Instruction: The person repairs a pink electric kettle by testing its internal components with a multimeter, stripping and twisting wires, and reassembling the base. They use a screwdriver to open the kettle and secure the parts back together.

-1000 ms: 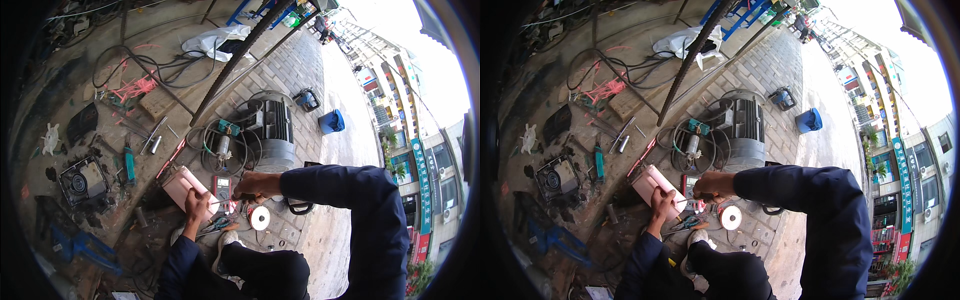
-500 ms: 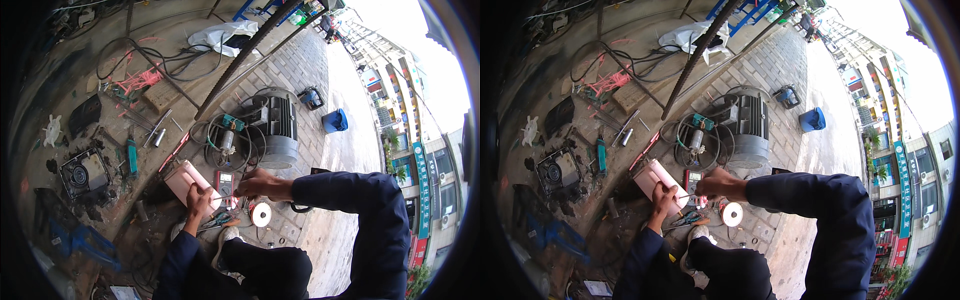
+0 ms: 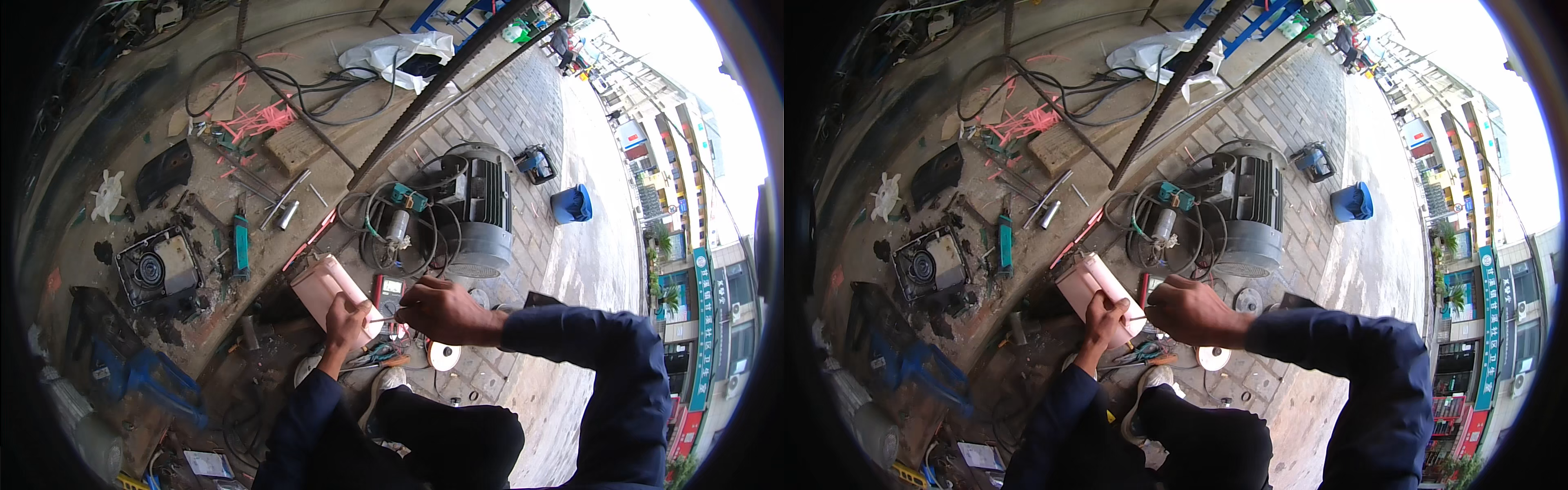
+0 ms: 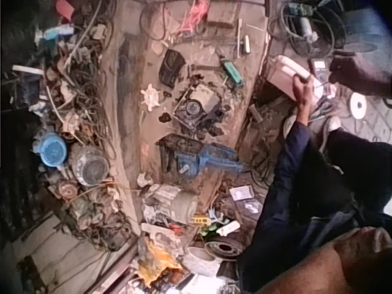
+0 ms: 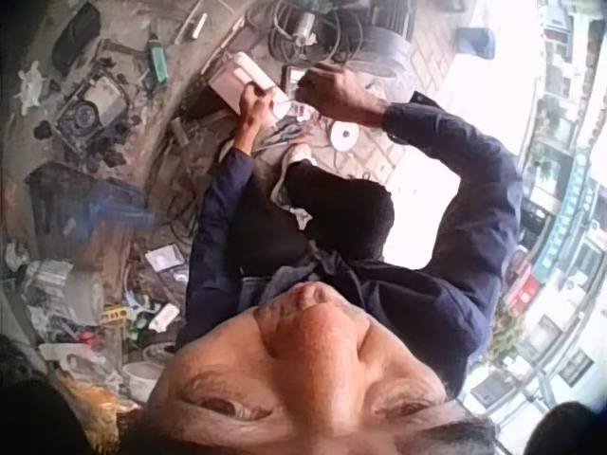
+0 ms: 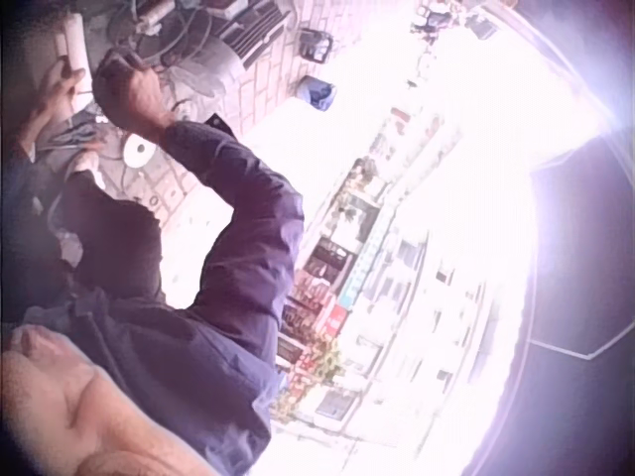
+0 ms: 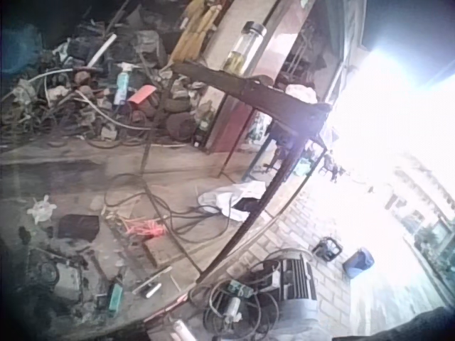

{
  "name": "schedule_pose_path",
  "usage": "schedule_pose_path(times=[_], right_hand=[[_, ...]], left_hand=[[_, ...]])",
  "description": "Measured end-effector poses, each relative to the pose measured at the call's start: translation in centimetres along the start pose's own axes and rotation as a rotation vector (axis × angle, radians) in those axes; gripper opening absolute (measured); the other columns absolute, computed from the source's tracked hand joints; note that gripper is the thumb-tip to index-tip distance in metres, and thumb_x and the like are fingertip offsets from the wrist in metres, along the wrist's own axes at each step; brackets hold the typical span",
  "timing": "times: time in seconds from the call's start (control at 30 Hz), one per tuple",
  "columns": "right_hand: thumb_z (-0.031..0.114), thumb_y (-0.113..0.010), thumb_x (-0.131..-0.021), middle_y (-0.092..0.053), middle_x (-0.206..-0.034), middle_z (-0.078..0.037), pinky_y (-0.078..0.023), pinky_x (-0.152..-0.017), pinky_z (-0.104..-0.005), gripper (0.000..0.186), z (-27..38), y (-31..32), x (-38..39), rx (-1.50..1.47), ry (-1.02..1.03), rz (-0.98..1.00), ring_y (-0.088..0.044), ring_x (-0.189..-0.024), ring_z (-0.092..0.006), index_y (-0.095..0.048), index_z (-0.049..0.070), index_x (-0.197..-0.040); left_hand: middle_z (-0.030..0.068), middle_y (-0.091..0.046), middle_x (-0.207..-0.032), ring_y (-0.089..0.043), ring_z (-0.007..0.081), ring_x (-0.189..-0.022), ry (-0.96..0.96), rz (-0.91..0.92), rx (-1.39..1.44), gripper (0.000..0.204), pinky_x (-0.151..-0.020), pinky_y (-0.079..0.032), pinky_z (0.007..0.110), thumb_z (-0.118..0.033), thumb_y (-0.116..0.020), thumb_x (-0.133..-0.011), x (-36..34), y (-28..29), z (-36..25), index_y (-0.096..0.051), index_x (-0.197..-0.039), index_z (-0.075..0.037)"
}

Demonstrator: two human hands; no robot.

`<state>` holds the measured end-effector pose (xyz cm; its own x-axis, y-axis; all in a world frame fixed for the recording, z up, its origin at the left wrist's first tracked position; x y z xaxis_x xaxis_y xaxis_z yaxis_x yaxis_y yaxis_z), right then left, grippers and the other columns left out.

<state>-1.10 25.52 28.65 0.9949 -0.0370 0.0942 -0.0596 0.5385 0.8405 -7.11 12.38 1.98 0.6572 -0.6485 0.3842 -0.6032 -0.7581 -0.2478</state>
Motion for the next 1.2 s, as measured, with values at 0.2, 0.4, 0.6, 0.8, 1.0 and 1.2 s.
schedule_pose_path(times=[0.2, 0.4, 0.6, 0.8, 1.0, 1.2], right_hand=[[0.017, -0.076, -0.096, -0.069, -0.095, -0.009, -0.057, -0.066, -0.039, 0.027, 0.5, -0.6, 3.0, -0.052, -0.416, 0.126, -0.068, -0.084, -0.027, -0.063, 0.003, -0.115], [0.012, -0.074, -0.095, -0.066, -0.099, -0.012, -0.06, -0.07, -0.039, 0.026, 0.4, 0.7, 1.6, -0.008, 0.04, 0.178, -0.069, -0.084, -0.0303, -0.061, 0.005, -0.117], [0.019, -0.074, -0.1, -0.072, -0.084, -0.013, -0.061, -0.067, -0.0374, 0.028, -0.6, -0.1, 3.2, -0.121, -0.315, 0.035, -0.077, -0.076, -0.0284, -0.054, 0.003, -0.112], [0.014, -0.072, -0.099, -0.077, -0.092, -0.017, -0.06, -0.073, -0.0363, 0.031, -2.1, -0.2, 4.8, -0.206, -0.451, -0.051, -0.079, -0.09, -0.0304, -0.049, -0.001, -0.112], [0.011, -0.07, -0.099, -0.078, -0.098, -0.019, -0.06, -0.072, -0.0396, 0.028, -1.6, -0.6, 6.0, -0.27, -0.413, -0.146, -0.079, -0.088, -0.0337, -0.049, -0.002, -0.111], [0.014, -0.072, -0.095, -0.063, -0.099, -0.012, -0.057, -0.073, -0.0413, 0.017, -1.5, 0.0, 5.7, -0.098, -0.409, -0.072, -0.073, -0.086, -0.0313, -0.077, 0.009, -0.111]], left_hand=[[0.0075, -0.069, -0.077, -0.065, 0.0157, -0.062, 0.056, 0.021, 0.054, 0.025, -0.058, -0.051, 0.033, -0.018, -0.078, -0.092, 0.0, -0.3, -0.3, -0.06, -0.095, -0.001], [0.0067, -0.069, -0.078, -0.066, 0.0145, -0.063, 0.05, 0.021, 0.033, 0.025, -0.058, -0.052, 0.033, -0.018, -0.078, -0.092, 0.0, -0.3, -0.4, -0.061, -0.1, -0.002], [0.0099, -0.071, -0.081, -0.071, 0.0223, -0.071, 0.128, 0.002, -0.121, 0.039, -0.065, -0.056, 0.037, -0.034, -0.081, -0.087, -0.3, -0.1, 0.2, -0.063, -0.097, -0.001], [0.0067, -0.068, -0.078, -0.064, 0.015, -0.063, 0.086, 0.053, 0.042, 0.027, -0.058, -0.051, 0.033, -0.02, -0.078, -0.092, -0.3, -0.2, 0.1, -0.061, -0.097, -0.001], [0.0052, -0.067, -0.077, -0.061, 0.0125, -0.062, 0.056, 0.055, 0.136, 0.021, -0.057, -0.048, 0.03, -0.012, -0.076, -0.094, -0.5, -0.5, -0.3, -0.06, -0.099, 0.001], [0.0052, -0.066, -0.081, -0.061, 0.0118, -0.064, 0.011, 0.093, 0.213, 0.019, -0.059, -0.049, 0.028, -0.01, -0.074, -0.096, -0.4, -0.6, -0.6, -0.059, -0.103, 0.0]])
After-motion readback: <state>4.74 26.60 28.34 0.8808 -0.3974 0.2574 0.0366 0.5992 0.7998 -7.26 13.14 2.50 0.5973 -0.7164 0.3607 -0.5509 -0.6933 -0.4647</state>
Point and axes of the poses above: each hand's wrist, its own x-axis away from the middle knuckle, its own y-axis out of the back of the hand, z = x × y, the point moved 2 cm from there along -x, towards the middle knuckle
